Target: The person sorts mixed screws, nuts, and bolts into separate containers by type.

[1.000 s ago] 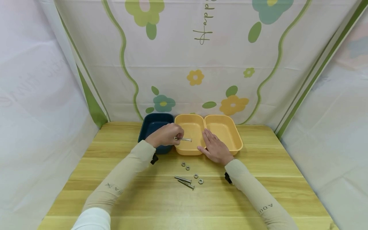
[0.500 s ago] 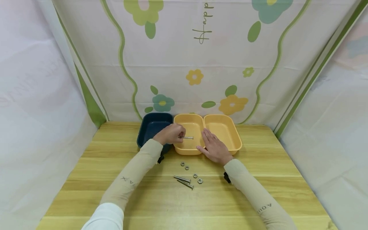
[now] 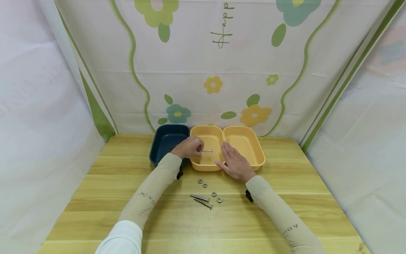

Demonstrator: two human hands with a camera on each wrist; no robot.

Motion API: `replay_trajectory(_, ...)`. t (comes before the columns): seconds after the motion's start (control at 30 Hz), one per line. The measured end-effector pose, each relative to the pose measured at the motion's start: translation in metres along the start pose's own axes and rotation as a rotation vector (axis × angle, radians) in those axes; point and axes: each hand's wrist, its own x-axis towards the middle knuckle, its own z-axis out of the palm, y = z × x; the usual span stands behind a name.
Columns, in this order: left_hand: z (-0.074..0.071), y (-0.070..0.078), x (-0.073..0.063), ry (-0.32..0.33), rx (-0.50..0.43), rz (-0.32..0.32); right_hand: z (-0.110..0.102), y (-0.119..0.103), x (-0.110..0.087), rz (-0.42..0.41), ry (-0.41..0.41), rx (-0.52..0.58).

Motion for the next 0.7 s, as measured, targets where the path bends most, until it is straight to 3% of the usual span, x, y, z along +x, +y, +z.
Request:
replay_trajectory(0.17, 0.001, 0.003, 0.003, 0.004, 0.006, -0.021, -0.002, -0.002, -0.001, -0.002, -0.003, 0.007)
replay_trajectory(0.47, 0.000, 0.009, -0.001, 0.078, 0.030, -0.140, -0.005, -0.004, -0.001, -0.001, -0.012, 0.011)
replay_trajectory(0.57, -0.006, 0.014, -0.006, 0.066, 0.041, -0.136, -0.005, -0.004, -0.001, 0.000, -0.013, 0.004)
replay_trajectory(0.7, -0.018, 0.024, -0.017, 0.065, 0.085, -0.085, -0.005, -0.003, -0.001, 0.001, -0.008, 0.004)
